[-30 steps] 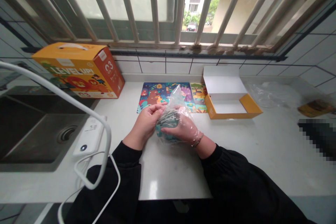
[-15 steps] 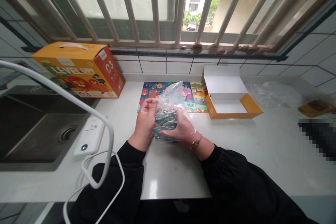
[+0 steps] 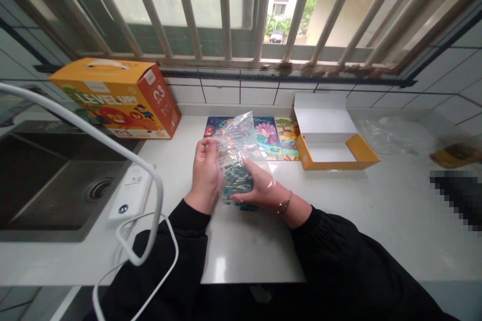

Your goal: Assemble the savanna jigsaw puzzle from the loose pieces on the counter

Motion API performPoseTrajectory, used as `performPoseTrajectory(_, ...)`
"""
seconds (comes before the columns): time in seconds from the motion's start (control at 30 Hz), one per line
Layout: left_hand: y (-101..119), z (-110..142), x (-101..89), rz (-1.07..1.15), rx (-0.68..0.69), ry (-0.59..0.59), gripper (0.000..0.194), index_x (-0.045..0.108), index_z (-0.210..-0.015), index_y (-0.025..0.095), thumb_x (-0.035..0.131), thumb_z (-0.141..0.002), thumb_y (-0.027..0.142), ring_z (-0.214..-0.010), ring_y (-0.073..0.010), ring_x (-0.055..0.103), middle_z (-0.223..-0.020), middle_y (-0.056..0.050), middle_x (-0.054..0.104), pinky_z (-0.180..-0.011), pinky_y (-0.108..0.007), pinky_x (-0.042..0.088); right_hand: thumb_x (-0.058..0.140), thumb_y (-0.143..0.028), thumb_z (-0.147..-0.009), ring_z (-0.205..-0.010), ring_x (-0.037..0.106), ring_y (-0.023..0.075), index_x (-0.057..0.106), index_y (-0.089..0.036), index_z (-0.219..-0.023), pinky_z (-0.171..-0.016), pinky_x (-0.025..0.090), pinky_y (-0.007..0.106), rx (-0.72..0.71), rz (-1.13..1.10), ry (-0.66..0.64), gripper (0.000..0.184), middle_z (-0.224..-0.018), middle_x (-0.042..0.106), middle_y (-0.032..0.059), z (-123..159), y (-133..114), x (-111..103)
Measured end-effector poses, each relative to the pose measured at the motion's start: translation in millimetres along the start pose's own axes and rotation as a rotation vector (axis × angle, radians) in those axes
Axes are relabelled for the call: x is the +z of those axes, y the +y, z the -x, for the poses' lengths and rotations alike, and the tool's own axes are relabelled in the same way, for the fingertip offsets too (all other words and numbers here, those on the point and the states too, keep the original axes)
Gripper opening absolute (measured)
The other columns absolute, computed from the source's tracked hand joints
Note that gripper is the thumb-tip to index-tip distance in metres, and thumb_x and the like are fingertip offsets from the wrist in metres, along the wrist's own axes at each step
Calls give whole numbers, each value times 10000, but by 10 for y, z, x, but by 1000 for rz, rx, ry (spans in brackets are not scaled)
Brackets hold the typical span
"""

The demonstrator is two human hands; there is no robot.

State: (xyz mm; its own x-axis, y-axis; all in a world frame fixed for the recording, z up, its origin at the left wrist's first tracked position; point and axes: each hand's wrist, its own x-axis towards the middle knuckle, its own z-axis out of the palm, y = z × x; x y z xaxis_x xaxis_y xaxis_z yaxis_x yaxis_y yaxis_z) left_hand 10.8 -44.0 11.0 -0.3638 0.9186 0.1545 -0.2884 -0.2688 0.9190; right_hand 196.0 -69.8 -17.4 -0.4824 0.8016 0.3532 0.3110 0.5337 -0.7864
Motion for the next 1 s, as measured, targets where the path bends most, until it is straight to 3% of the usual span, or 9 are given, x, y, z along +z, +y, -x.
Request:
performPoseTrajectory(0.13,34,-190,-170,36,16,98,404,534,-1077,287,798,-959,570,-1008,-193,732,-1082,-10,724,-925,-341,619,1007,-484,-770,-1430,674,375,550,-223,-1601,-1250,547,581,7,1,-44,983,-1546,675,188,7,-50,-69)
performPoseTrajectory(0.27,67,-445,-405,75,99,293,387,518,-1081,289,780,-947,539,-1076,-198,728,-1129,-1,727,-949,-366,641,1000,-449,-786,-1413,686,342,571,-254,-1586,-1233,558,525,2,-29,-117,929,-1540,686,156,-3,-146,-158)
performPoseTrajectory(0.37,68,-612,-570,57,161,449,275,514,-1060,287,694,-1007,488,-1163,-187,706,-1134,2,727,-991,-343,621,1006,-432,-778,-1446,664,334,579,-265,-1577,-1251,537,501,-12,-43,-155,921,-1577,661,147,-3,-174,-230)
performPoseTrajectory(0.5,23,-725,-727,7,153,537,55,512,-1099,272,555,-1098,307,-1254,-192,662,-1142,4,695,-1000,-367,576,1015,-406,-760,-1423,681,336,595,-275,-1569,-1230,556,508,9,9,-161,921,-1559,683,137,12,-132,-334)
performPoseTrajectory(0.57,-20,-738,-755,-119,152,567,125,477,-1156,259,574,-1078,244,-1252,-201,655,-1207,-12,668,-1023,-396,562,1003,-398,-770,-1445,666,352,593,-282,-1577,-1242,546,541,51,70,-135,913,-1575,676,140,20,-91,-390)
performPoseTrajectory(0.63,-59,-732,-750,-258,172,589,341,430,-1206,250,679,-984,182,-1244,-204,659,-1296,-48,638,-1097,-416,548,987,-417,-786,-1466,650,373,589,-272,-1587,-1251,532,573,105,132,-121,906,-1580,671,157,22,-46,-441)
performPoseTrajectory(0.8,-17,-647,-688,-557,265,507,663,428,-1365,222,790,-822,109,-1499,-285,551,-1550,-170,523,-1331,-509,397,973,-499,-796,-1516,600,412,569,-228,-1608,-1286,489,605,132,201,-114,946,-1589,642,203,11,49,-493)
performPoseTrajectory(0.9,109,-527,-606,-784,450,388,654,466,-1431,184,767,-851,147,-1552,-346,504,-1567,-207,528,-1374,-581,340,940,-523,-841,-1546,565,399,544,-222,-1624,-1313,457,601,115,208,-79,928,-1604,613,207,-3,59,-466)
performPoseTrajectory(1.0,241,-349,-447,-847,603,242,518,547,-1415,203,725,-928,207,-1525,-356,545,-1532,-175,598,-1363,-608,375,880,-544,-911,-1537,562,376,533,-180,-1617,-1318,446,576,157,218,-10,866,-1586,607,221,-29,42,-425)
